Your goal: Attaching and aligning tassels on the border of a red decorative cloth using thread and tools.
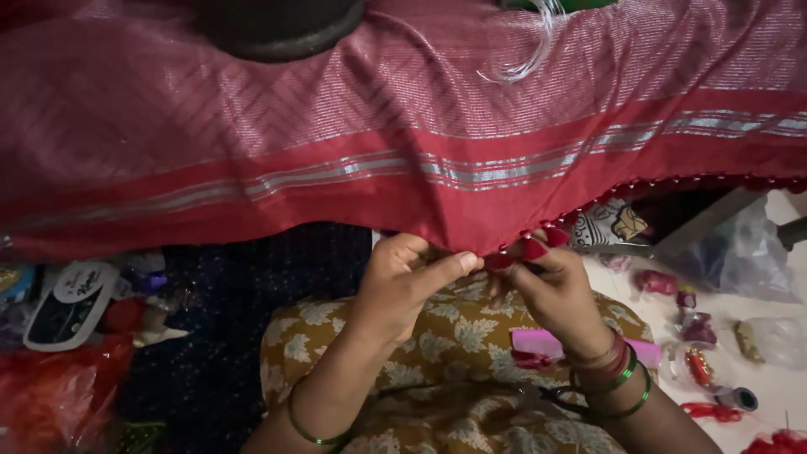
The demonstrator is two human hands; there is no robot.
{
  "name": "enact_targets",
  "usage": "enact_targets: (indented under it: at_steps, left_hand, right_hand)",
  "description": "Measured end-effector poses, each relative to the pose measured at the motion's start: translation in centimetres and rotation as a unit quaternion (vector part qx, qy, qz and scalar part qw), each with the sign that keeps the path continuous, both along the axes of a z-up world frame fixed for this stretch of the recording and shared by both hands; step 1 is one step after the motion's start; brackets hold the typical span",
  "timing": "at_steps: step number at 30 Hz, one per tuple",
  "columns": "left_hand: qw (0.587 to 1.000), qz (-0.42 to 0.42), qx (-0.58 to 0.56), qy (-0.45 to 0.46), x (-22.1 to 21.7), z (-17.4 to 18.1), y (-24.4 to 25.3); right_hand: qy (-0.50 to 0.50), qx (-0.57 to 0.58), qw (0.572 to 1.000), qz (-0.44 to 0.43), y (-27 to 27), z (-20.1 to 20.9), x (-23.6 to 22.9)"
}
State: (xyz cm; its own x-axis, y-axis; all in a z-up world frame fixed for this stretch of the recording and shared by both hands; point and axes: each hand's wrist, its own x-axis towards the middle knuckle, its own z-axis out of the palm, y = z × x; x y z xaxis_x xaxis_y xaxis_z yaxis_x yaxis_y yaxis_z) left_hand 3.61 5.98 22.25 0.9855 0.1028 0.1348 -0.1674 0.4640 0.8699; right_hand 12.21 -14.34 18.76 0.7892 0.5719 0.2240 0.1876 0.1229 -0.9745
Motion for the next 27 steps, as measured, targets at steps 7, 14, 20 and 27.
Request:
enact_targets:
  at_steps: [7,14,20,27]
  left_hand:
    - [0.999,-0.025,0.001,-0.035,0.0,0.6,-0.3]
    - [0.989,-0.099,-0.098,-0.048,1.0,-0.7,-0.9]
    - [0.997,-0.05,-0.055,-0.031,2.0,-5.1,-2.0]
    - [0.979,0.07,0.185,-0.039,2.6,-3.0,-2.7]
  right_hand:
    - [0.024,0.058,0.998,0.012,0.8,0.6,-0.5]
    - [0.158,0.15,0.976,0.022,3.0,3.0,-2.4]
    - [0.028,0.038,0.993,-0.109,1.1,4.7,-4.5]
    - [-0.421,-0.167,0.878,-0.157,2.9,13.4,-4.6]
